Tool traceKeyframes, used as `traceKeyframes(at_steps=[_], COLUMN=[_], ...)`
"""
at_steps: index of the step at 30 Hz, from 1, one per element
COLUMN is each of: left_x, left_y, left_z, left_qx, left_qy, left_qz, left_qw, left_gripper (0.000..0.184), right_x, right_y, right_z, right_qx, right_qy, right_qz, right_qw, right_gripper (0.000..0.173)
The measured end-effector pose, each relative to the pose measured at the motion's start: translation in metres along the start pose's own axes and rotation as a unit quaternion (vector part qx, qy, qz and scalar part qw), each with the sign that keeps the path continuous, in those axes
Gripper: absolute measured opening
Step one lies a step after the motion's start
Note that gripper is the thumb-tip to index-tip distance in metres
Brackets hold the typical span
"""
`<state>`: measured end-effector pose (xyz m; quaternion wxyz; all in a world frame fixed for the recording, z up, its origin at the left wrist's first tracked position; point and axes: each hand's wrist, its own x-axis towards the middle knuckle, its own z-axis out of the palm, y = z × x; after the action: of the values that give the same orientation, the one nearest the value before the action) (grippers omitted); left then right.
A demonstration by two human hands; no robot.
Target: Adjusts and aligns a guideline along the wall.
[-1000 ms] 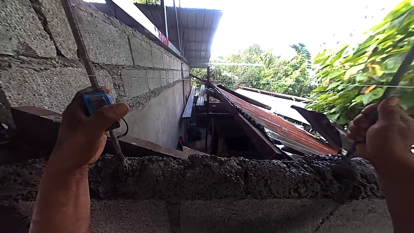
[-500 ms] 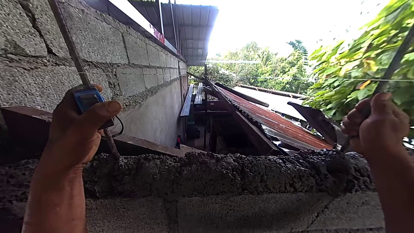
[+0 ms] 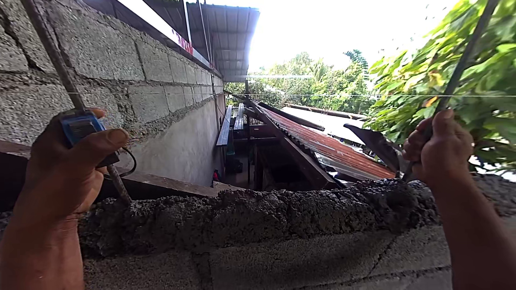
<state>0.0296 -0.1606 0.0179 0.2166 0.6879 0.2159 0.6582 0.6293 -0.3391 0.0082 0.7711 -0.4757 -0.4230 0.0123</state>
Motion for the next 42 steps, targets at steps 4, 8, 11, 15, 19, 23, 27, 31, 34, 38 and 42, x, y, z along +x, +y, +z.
traceKeyframes(at_steps=[4,8,11,15,19,23,27,31,34,38,42], left_x=[0.003,0.003,0.003,0.003,0.003,0.002,0.002,0.0,0.0,0.0,0.0], left_y=[-0.005,-0.005,-0.004,-0.005,-0.006,-0.005,-0.002,0.006,0.007,0.005,0.004], left_z=[-0.002,-0.002,-0.003,-0.002,-0.003,-0.002,0.0,0.005,0.006,0.006,0.006], left_qx=[-0.008,-0.006,-0.007,-0.007,-0.007,-0.005,-0.01,-0.015,-0.022,-0.029,-0.029], left_qy=[-0.002,-0.008,-0.01,-0.005,-0.004,-0.001,-0.001,-0.007,-0.009,-0.003,-0.003], left_qz=[0.01,0.012,0.008,0.012,0.012,0.011,0.007,0.011,0.014,0.016,0.019], left_qw=[1.0,1.0,1.0,1.0,1.0,1.0,1.0,1.0,1.0,0.999,0.999], left_gripper=[0.066,0.062,0.059,0.058,0.06,0.059,0.058,0.055,0.054,0.056,0.056], right_x=[0.0,0.0,-0.001,-0.001,-0.001,0.0,0.0,0.0,0.001,0.001,0.002], right_y=[-0.001,-0.001,-0.002,-0.002,-0.002,-0.002,-0.001,-0.002,-0.001,-0.001,0.001], right_z=[0.001,0.001,0.002,0.002,0.002,0.002,0.002,0.002,0.001,0.002,0.001], right_qx=[-0.002,-0.011,-0.008,-0.007,-0.005,-0.003,-0.002,0.003,0.001,-0.003,-0.004], right_qy=[0.004,-0.001,-0.003,-0.001,-0.003,-0.002,-0.002,-0.003,-0.005,-0.005,-0.006], right_qz=[0.0,0.0,0.001,0.003,0.003,-0.001,-0.002,-0.004,-0.004,-0.004,0.002], right_qw=[1.0,1.0,1.0,1.0,1.0,1.0,1.0,1.0,1.0,1.0,1.0], right_gripper=[0.045,0.045,0.045,0.046,0.045,0.046,0.045,0.043,0.044,0.045,0.045])
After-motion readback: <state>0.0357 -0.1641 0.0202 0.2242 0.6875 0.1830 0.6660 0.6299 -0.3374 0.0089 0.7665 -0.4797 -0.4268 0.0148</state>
